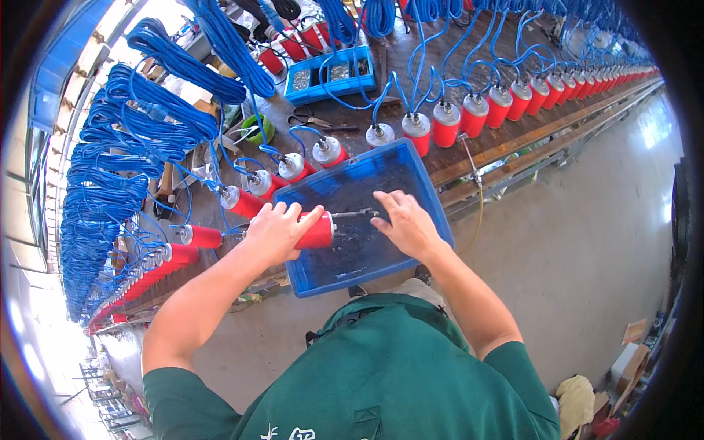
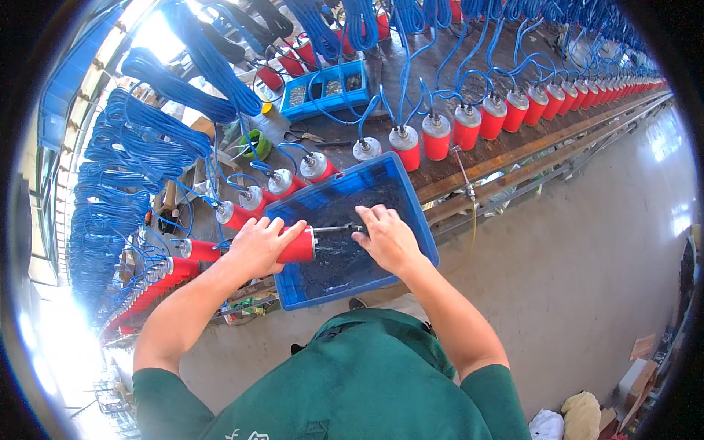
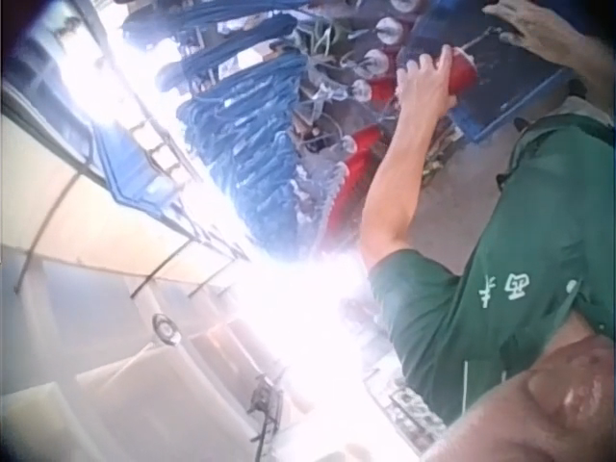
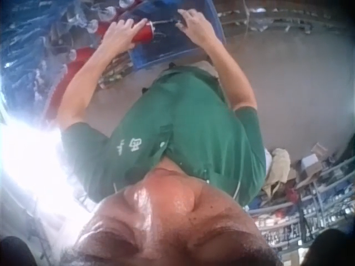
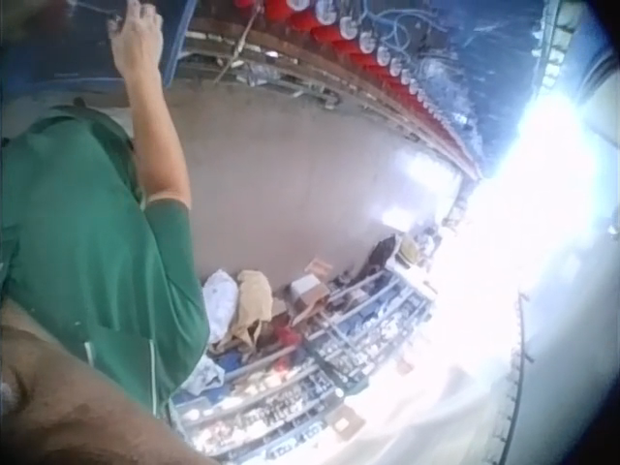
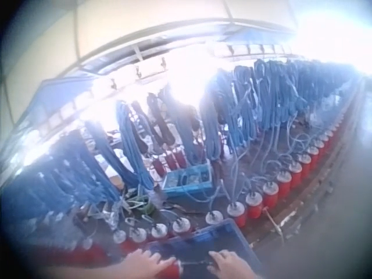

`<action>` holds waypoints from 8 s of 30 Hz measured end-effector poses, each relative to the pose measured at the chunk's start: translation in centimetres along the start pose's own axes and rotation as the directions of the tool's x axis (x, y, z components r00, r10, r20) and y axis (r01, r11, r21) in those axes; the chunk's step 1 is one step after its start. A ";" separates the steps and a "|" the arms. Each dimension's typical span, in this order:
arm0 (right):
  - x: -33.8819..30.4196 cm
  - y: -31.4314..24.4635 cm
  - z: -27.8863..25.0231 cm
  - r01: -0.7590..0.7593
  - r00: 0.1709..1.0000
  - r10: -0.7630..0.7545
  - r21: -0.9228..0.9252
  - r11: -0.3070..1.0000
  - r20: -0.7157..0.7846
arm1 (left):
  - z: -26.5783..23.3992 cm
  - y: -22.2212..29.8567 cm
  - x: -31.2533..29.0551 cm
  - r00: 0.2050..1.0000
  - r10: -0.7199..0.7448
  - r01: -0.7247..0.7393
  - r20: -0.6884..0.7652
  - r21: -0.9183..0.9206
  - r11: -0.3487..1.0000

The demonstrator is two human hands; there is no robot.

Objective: The person submerges a red canister in a container of water by hand and holds it there. The person then removes it and uses a pen to mark a metal component on an assembly line before repeating the submerging process.

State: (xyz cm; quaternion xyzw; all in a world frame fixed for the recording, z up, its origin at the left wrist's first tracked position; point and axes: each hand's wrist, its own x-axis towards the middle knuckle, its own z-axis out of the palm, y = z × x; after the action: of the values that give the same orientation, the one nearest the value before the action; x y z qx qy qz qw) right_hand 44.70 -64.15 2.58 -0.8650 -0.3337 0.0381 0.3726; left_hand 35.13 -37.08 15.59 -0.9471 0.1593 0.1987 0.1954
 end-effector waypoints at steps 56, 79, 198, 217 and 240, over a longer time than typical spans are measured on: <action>5.1 -6.9 2.2 0.157 0.886 -0.105 -0.080 0.984 0.451 | 11.9 -0.6 -6.9 0.878 -0.267 0.040 -0.397 -0.494 0.868; 4.4 -4.3 1.9 -0.571 0.733 -0.049 0.653 0.497 0.678 | 11.6 -0.4 -7.0 0.894 -0.273 0.085 -0.355 -0.464 0.882; -3.1 -12.8 0.4 -0.540 0.837 0.525 0.380 0.751 0.153 | 31.4 -16.8 -7.2 -0.041 -0.995 0.510 -0.095 -0.858 0.061; -1.5 -10.3 0.7 -0.644 0.765 0.513 0.447 0.621 0.389 | 24.1 -13.0 -2.1 0.199 -0.976 0.130 -0.088 -0.985 0.115; -3.5 -8.8 -1.0 -0.560 0.820 0.377 0.462 0.688 0.432 | 15.8 -3.4 -11.8 0.104 -0.994 -0.212 0.040 -0.975 -0.061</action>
State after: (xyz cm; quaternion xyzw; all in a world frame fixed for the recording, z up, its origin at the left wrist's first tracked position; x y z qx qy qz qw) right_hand 37.50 -62.49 8.55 -0.7527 -0.1245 0.3630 0.5350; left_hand 21.19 -24.62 8.45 -0.7156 -0.3516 -0.3858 -0.4642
